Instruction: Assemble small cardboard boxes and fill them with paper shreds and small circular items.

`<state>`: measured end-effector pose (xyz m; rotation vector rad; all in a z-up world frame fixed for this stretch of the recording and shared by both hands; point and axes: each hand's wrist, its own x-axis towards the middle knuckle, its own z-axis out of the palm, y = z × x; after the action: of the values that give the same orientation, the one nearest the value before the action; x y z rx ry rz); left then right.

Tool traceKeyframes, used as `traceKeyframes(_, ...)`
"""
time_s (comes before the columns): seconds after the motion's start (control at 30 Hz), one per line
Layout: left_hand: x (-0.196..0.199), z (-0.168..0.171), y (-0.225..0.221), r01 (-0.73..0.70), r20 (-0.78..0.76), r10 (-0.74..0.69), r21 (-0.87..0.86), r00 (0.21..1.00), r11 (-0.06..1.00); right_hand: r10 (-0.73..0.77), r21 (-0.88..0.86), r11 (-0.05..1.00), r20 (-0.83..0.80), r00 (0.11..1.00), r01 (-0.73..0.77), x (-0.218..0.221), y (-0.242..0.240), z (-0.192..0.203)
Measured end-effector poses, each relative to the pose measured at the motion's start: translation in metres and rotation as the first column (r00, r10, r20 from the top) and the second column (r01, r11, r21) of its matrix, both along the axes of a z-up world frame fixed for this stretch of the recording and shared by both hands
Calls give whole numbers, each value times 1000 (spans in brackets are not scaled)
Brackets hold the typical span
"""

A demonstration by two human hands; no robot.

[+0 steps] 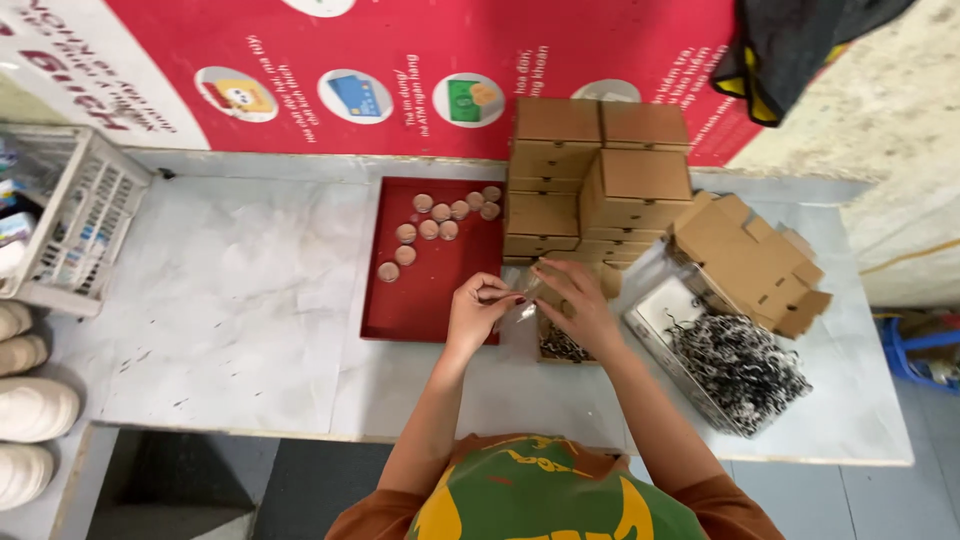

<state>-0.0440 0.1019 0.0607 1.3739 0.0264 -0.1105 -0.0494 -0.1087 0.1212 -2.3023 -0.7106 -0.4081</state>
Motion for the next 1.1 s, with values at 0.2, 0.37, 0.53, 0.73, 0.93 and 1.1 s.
traceKeyframes(0.2, -10, -18, 35, -3, 117, -5, 69, 993, 998, 149, 188, 976, -226, 963, -107, 1, 31, 4)
traceKeyframes(0.37, -37, 67, 54, -67, 371, -145, 501, 917, 863, 285, 141, 958, -451, 846, -248, 12, 38, -16)
traceKeyframes(0.53, -34, 49, 73, -264, 585, -296, 685, 755, 679, 432, 243, 902, -500, 751, -357, 27, 49, -21)
traceKeyframes(0.73, -28, 61, 93, 2, 456, -426, 681, 781, 732, 389, 134, 891, -718, 578, -434, 43, 63, -18)
traceKeyframes(0.93, -21, 58, 103, 3, 461, -421, 671, 781, 742, 536, 395, 820, -785, 311, -414, 70, 65, -72)
traceKeyframes(1.1, -6, 36, 122, 257, 48, -320, 492, 946, 832, 459, 471, 881, -830, 317, -40, 84, 100, -35)
